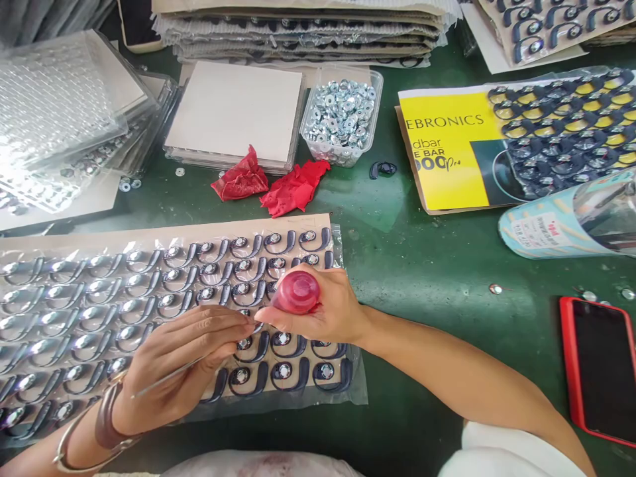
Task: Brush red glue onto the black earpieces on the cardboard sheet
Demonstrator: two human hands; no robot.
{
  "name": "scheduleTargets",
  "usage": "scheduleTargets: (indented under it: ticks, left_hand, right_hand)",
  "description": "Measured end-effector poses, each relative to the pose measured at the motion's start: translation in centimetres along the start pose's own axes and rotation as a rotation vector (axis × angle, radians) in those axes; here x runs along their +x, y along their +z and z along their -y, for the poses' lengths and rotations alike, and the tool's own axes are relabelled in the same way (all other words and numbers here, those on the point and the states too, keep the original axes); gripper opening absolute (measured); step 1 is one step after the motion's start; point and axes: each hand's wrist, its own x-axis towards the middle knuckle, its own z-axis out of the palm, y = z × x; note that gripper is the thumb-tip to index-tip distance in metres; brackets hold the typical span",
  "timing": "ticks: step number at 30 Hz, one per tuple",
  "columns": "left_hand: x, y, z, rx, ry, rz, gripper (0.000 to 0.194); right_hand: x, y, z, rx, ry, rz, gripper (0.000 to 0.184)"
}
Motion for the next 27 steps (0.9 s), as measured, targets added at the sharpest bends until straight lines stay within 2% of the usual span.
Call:
scheduleTargets:
  ticks: [3, 5, 7, 8, 9, 10, 11, 13, 14, 17, 20, 22, 24, 27]
  left_hand:
    - [-0.2, -0.2, 0.0, -0.007, -0.033, -0.014, 0.021]
    - [-0.2, -0.9, -0.2, 0.001, -0.025, -0.023, 0.023]
    - [-0.3, -2.1, -0.6, 0.027, 0.003, -0.038, 0.025]
    - [-0.2, -2.7, -0.8, 0.053, 0.018, -0.055, 0.026]
    - [-0.2, -3.3, -1.0, 0.091, 0.040, -0.075, 0.027]
    - [-0.1, -3.7, -1.2, 0.141, 0.071, -0.091, 0.027]
    - [-0.1, -3.9, -1.4, 0.196, 0.107, -0.092, 0.026]
    - [0.0, -3.6, -1.7, 0.300, 0.189, -0.005, 0.024]
    - [0.0, -3.0, -1.8, 0.340, 0.225, 0.074, 0.022]
    - [-0.3, -0.7, -2.1, 0.468, 0.226, 0.200, 0.027]
    - [-1.1, 1.3, -2.2, 0.582, 0.222, 0.201, 0.032]
    - [-1.6, 2.1, -2.1, 0.643, 0.201, 0.203, 0.033]
    - [-1.9, 2.7, -1.8, 0.659, 0.165, 0.214, 0.025]
    - [-2.0, 3.5, -1.6, 0.620, 0.113, 0.174, 0.024]
  right_hand:
    - [0.4, -0.9, 0.9, 0.043, 0.036, -0.006, 0.024]
    - [1.1, -2.9, 2.1, -0.054, 0.104, 0.023, 0.025]
    - [1.6, -5.8, 3.3, -0.474, 0.143, 0.101, 0.020]
    - [1.8, -7.2, 3.7, -0.730, 0.102, 0.124, 0.019]
    - [1.8, -8.5, 3.8, -0.977, 0.055, 0.169, 0.013]
    - [1.8, -9.5, 3.7, -1.194, 0.068, 0.246, 0.011]
    - [1.6, -10.2, 3.3, -1.373, 0.092, 0.302, 0.016]
    - [1.1, -10.7, 1.9, -1.583, 0.128, 0.430, 0.029]
    - [0.8, -10.5, 1.2, -1.640, 0.138, 0.466, 0.034]
    - [0.3, -9.3, 0.1, -1.707, 0.083, 0.473, 0.042]
    - [0.1, -8.1, 1.5, -1.642, -0.061, 0.410, 0.044]
    - [0.0, -7.4, 3.1, -1.532, -0.133, 0.409, 0.040]
    - [-0.3, -6.5, 4.4, -1.381, -0.219, 0.504, 0.033]
    - [-1.2, -4.8, 4.4, -1.078, -0.364, 0.615, 0.023]
